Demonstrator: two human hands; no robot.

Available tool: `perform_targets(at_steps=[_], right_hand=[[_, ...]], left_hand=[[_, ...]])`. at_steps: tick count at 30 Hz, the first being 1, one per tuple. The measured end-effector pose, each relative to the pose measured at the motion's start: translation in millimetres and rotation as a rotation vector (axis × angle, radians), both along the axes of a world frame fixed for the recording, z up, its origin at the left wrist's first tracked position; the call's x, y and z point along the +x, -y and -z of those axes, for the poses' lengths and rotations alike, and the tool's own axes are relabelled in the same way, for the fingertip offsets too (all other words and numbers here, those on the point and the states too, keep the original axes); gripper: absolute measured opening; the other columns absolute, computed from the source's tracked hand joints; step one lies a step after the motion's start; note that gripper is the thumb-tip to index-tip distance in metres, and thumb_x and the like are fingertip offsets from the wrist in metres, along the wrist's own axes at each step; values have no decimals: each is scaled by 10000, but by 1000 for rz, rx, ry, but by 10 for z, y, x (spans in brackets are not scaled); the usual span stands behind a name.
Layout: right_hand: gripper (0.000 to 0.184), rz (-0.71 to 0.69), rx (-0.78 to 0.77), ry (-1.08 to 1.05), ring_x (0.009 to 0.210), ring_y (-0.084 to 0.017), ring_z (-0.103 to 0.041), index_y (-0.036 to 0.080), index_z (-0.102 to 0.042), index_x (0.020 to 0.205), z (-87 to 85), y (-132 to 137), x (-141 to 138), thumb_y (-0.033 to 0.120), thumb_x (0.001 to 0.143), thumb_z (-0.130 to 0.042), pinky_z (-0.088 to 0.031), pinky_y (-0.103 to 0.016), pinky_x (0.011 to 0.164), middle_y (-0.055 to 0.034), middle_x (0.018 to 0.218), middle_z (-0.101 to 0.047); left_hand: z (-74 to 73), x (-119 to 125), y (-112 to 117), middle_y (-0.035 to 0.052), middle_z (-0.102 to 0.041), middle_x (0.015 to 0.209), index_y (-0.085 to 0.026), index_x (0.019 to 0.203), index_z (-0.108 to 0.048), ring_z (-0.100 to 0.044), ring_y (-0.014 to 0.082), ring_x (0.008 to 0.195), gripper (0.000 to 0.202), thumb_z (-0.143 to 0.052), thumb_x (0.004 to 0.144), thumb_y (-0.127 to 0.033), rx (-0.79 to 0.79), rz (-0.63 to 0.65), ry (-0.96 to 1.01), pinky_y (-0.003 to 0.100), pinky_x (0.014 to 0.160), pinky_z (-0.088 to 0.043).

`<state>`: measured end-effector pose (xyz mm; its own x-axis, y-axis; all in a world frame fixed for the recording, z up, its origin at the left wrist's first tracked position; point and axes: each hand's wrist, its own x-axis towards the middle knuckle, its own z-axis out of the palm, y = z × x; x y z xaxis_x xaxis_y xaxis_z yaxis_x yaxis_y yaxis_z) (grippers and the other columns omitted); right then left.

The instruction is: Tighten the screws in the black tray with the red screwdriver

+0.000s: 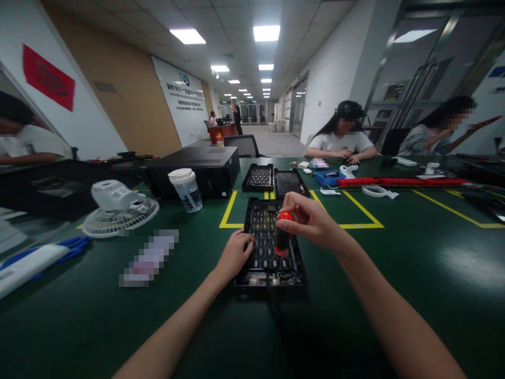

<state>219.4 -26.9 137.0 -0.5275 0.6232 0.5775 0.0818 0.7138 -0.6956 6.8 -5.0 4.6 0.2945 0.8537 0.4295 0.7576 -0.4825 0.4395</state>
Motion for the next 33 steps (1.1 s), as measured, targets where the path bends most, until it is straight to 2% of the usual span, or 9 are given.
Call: perform_targets(at_steps=[13,21,33], right_hand=[[237,125,39,68,595,-91,-303,186,-374,678,-25,14,-50,239,755,-592,-241,-245,522,27,670,-353],[297,267,100,126,544,-76,-291,183,-342,642,-76,78,-74,322,748,-583,-218,-228,493,45,612,-330],[302,432,197,199,524,-74,-333,182,-328,603,-183,222,-179,296,731,-577,-248,-222,503,50,564,-373]], left_hand=[[-34,3,28,24,-644,936,-201,837,-622,-500,194,1031,210,-415,807,-211,13,-2,-19,407,992,-337],[9,-12,30,25,-638,948,-202,855,-625,-470,202,1068,208,-424,802,-208,14,-16,-2,400,976,-349],[-5,1,53,23,-642,936,-198,848,-626,-498,186,1035,206,-426,800,-195,23,-21,1,381,981,-344]])
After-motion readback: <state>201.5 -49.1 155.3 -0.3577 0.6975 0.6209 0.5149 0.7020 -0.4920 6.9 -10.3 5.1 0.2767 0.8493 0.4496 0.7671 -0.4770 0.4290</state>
